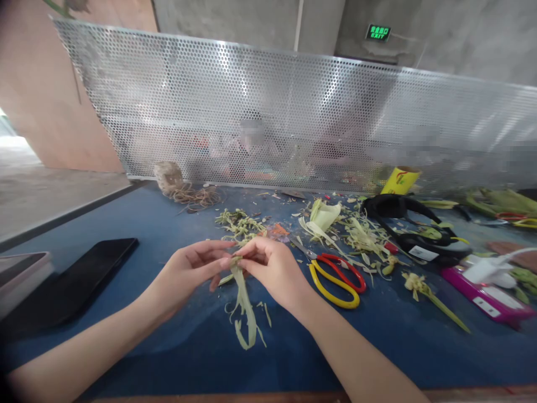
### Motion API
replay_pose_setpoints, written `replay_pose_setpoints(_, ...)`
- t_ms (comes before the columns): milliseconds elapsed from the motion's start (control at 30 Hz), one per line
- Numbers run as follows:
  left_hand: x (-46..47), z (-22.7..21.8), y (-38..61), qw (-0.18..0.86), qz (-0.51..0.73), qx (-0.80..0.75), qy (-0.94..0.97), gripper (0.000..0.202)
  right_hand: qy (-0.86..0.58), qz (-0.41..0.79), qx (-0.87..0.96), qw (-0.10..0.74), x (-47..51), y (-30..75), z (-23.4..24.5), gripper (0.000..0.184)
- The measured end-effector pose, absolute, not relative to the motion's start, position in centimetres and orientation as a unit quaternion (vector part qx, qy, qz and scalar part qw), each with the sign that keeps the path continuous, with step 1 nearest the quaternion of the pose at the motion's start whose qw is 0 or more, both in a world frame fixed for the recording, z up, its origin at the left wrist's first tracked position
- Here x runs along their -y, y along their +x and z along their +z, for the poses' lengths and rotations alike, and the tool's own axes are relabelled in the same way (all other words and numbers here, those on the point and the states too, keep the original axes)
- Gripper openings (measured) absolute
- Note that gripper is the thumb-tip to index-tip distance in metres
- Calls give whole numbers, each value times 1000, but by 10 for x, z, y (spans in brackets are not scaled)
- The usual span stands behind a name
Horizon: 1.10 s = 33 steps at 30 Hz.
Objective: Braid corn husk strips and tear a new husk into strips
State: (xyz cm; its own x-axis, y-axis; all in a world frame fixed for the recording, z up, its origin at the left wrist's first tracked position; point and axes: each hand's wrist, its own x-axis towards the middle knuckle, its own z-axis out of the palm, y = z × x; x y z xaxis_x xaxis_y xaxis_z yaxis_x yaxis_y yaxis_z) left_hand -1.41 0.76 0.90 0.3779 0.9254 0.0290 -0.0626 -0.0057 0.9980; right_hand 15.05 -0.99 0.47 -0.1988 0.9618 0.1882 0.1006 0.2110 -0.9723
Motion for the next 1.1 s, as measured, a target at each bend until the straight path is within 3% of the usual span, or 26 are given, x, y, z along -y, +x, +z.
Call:
replay_pose_setpoints(400, -1, 16, -15, 506, 446, -402, 620, 34, -433, 519, 567, 471, 10, 147, 6, 17)
replay_pose_setpoints(600, -4, 12, -15, 489, 389, -392, 675, 37, -443, 495, 578, 473, 9, 150, 6, 19)
replay_pose_setpoints(767, -7, 10, -19, 352, 331, -419, 769, 20, -456, 485, 585, 463, 9, 150, 4, 21)
replay_pose_setpoints(967, -11, 14, -23, 169, 391, -355, 832, 18, -405, 584, 509, 485, 8, 150, 11, 27)
replay_pose_setpoints(1033, -13, 15, -25, 150, 405, -368, 824, 16, -435, 521, 577, 454, 10, 162, 15, 23)
replay_pose_setpoints(1100, -15, 15, -26, 146, 413, -393, 809, 14, -532, 353, 667, 384, 14, 181, 15, 17)
